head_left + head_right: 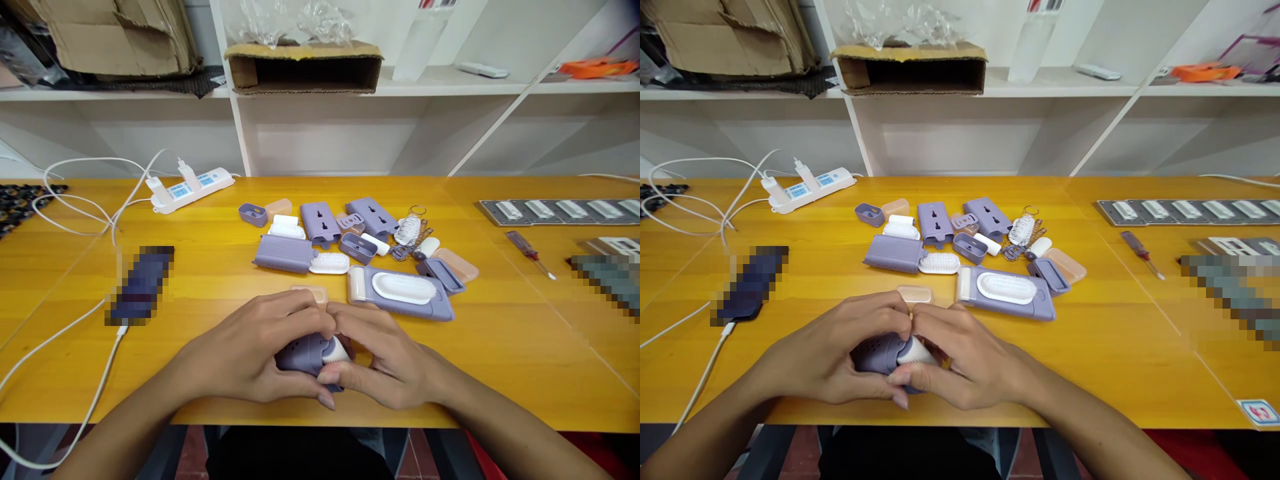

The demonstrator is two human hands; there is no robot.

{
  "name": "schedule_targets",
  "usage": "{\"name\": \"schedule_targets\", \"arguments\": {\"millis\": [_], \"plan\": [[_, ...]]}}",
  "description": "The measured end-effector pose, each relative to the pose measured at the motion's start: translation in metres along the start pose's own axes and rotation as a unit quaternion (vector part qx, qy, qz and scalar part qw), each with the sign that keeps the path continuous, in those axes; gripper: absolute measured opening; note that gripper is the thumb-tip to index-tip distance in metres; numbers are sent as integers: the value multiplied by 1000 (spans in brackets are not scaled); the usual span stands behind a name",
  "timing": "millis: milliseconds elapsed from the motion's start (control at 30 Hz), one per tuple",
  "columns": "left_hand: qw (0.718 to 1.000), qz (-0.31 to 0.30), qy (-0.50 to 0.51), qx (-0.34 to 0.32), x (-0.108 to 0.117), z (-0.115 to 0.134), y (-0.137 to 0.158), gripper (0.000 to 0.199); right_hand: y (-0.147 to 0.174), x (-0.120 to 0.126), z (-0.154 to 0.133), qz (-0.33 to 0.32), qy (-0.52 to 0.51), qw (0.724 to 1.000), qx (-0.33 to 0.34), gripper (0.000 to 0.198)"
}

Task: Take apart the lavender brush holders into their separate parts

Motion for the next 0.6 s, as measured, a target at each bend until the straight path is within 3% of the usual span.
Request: {"name": "schedule_targets", "arguments": {"millis": [300, 500, 600], "plan": [[987, -90, 45, 123, -17, -13, 3, 59, 0, -1, 7, -4, -88, 995, -40, 33], [988, -66, 64, 122, -15, -10, 2, 59, 1, 1, 6, -14, -85, 995, -49, 30], [990, -25, 88, 107, -11, -11, 4, 61, 4, 11, 6, 20, -98, 993, -56, 29]]}}
Point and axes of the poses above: each hand's wrist, its own y-axis away from the middle knuckle, its own x-axis out of the back of the hand, z = x × y, the point moved 4 cm from there along -y, towards the middle knuckle, and after that the axes turned 4 degrees about z, right-handed, at the moved point
